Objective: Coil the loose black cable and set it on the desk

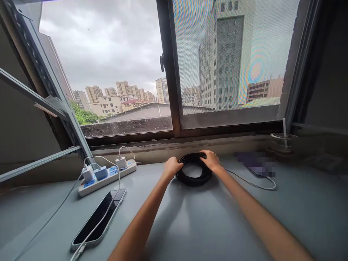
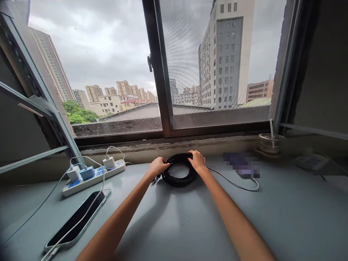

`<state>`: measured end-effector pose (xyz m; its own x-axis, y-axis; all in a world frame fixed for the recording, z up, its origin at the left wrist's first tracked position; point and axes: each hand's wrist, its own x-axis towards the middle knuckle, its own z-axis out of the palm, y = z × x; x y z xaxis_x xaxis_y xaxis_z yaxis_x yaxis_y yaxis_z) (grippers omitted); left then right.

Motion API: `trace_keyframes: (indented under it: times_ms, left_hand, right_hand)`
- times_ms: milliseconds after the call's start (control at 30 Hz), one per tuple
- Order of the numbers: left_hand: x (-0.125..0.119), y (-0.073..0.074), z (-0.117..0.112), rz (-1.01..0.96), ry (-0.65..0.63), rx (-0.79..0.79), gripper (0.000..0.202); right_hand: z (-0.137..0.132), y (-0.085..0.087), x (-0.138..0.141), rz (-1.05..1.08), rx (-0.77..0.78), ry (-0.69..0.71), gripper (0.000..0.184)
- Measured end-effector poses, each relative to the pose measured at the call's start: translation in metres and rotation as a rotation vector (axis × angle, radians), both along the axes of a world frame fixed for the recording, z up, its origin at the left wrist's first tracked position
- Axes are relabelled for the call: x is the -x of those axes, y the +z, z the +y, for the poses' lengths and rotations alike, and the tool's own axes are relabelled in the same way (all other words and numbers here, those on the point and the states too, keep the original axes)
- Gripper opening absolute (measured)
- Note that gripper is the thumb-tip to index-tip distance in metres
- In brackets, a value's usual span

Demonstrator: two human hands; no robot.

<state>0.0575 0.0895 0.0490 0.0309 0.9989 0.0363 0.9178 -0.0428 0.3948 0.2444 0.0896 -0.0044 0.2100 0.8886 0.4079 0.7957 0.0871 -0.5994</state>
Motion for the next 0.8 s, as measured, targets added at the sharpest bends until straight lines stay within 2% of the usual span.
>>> trace_keyframes:
  times_ms: [233, 367, 467, 533, 733, 800]
  left_hand:
    - [0.000, 0.002, 0.003, 0.154, 0.048, -0.158, 0.030]
    - [-0.001, -0.016, 0.007, 0.166, 0.023, -0.224, 0.050]
    - [0.004, -0.032, 0.013, 0.099, -0.034, -0.232, 0.043]
    - [0.011, -0.036, 0.018, 0.022, -0.070, -0.236, 0.043]
    - [0.045, -0.033, 0.036, -0.268, -0.071, -0.173, 0.065]
    - [0.056, -0.034, 0.042, -0.347, -0.054, -0.136, 0.064]
  right_hand:
    - [0.004, -0.006, 0.002, 0.021, -0.047, 0.003, 0.028]
    - [0.005, -0.015, 0.004, 0.098, -0.081, 0.006, 0.027]
    - [0.008, -0.022, 0.004, 0.175, -0.095, -0.010, 0.026]
    - [0.011, -0.027, 0.002, 0.215, -0.085, -0.025, 0.026]
    - [0.022, -0.035, -0.008, 0.206, 0.067, -0.093, 0.034]
    - [0.024, -0.035, -0.011, 0.158, 0.115, -0.093, 0.035]
